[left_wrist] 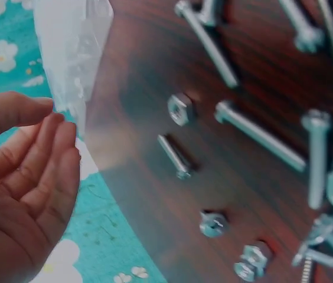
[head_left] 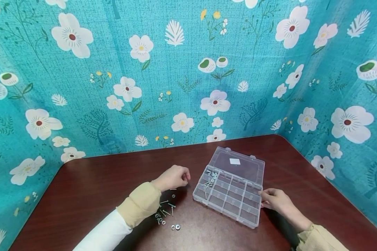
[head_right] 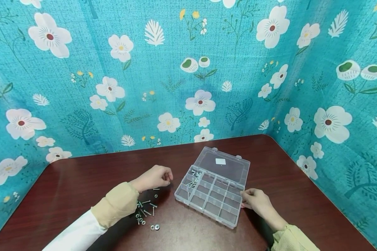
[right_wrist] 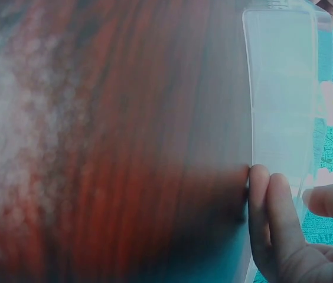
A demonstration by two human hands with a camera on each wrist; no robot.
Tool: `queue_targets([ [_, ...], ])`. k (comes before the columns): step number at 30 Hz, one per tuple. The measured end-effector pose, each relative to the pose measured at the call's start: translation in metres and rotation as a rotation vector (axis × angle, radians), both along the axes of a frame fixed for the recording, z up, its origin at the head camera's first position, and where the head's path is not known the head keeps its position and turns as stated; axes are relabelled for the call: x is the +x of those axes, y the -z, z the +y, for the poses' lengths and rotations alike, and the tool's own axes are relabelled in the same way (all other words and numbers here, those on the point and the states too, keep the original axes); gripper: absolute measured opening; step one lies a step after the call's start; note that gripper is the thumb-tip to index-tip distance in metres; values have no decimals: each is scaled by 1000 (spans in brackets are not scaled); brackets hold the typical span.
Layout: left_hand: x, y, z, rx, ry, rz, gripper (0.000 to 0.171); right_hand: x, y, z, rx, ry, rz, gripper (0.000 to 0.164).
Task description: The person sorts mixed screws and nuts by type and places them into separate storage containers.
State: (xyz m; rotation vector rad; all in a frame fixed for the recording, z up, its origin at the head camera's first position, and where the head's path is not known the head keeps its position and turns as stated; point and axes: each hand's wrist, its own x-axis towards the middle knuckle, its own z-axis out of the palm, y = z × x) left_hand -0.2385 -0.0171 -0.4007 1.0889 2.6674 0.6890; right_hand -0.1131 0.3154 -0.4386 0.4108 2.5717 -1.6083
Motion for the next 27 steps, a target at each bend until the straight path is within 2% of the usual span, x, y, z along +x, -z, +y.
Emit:
queue_targets([
  [5, -6, 5, -10, -54, -32, -50, 9, 0, -1, 0, -2, -2, -4, 37],
  [12, -12, 15, -20, -121, -22, -121, 15, 0, 0, 0, -5, -4, -3, 37],
  [16, -12, 19, -23, -155, -8, -111, 18, 0, 0, 0, -7, -7, -1, 36],
  [24, -10, 21, -24, -177, 17, -34, 17, -1, -1, 0, 8, 10, -20, 37],
  [27, -9, 22, -23, -185, 17, -61, 18, -1, -2, -1, 9, 13, -30, 38],
])
